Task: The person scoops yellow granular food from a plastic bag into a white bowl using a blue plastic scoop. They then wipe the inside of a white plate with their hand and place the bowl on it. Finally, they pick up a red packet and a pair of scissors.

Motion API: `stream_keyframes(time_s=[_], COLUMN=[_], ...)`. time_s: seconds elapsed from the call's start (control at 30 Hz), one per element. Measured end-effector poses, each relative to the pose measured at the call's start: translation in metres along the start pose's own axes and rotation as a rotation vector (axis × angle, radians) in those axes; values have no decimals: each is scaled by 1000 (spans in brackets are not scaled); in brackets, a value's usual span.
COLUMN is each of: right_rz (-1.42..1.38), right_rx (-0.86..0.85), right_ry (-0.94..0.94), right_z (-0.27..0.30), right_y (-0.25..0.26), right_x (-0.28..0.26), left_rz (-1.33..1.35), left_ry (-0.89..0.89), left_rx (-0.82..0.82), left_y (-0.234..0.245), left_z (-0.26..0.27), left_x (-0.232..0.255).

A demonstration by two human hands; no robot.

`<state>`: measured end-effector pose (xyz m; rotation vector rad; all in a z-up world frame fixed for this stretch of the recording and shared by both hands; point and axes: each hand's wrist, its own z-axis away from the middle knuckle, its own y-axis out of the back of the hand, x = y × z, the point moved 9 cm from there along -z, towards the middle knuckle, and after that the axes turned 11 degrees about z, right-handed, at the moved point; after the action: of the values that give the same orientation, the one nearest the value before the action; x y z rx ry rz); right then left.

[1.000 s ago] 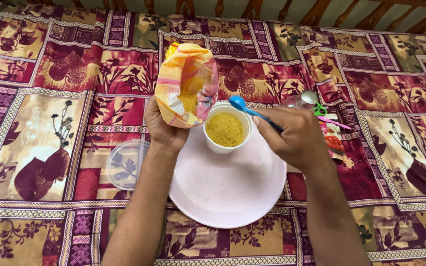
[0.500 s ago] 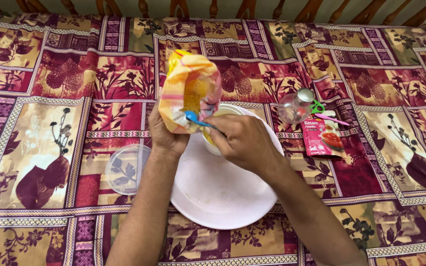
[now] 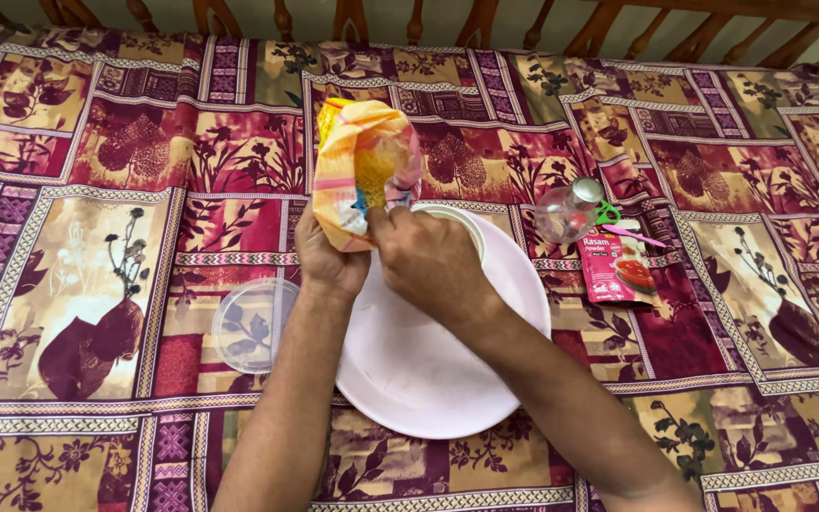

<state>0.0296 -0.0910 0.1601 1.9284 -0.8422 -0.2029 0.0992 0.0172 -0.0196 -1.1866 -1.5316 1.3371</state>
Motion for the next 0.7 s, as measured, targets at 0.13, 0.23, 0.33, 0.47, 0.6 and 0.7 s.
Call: stream_keyframes(time_s=[0.13,0.23,0.33,0.47,0.6,0.7], right_rz=[-191,-314,-265,-186,-263,-387], right_rx=[63,133,50,-27,-25,-118], right_ry=[-81,-164,-216,-233,-253,-342], right_z=[5,6,-7,-19,-19,-12], right_y=[16,30,21,1,-9,-28], right_x=[19,37,48,44,35,34], left_rz=[-5,-35,-125,-208,-168,-157], left_ry=[16,25,-2,-30,-29,-40], left_rx=[3,48,37,123,118,81], left_y=[-5,-11,-24,-23,-20,-23], left_z=[2,5,6,5,3,4], left_x=[-2,-4,-1,0,1,4])
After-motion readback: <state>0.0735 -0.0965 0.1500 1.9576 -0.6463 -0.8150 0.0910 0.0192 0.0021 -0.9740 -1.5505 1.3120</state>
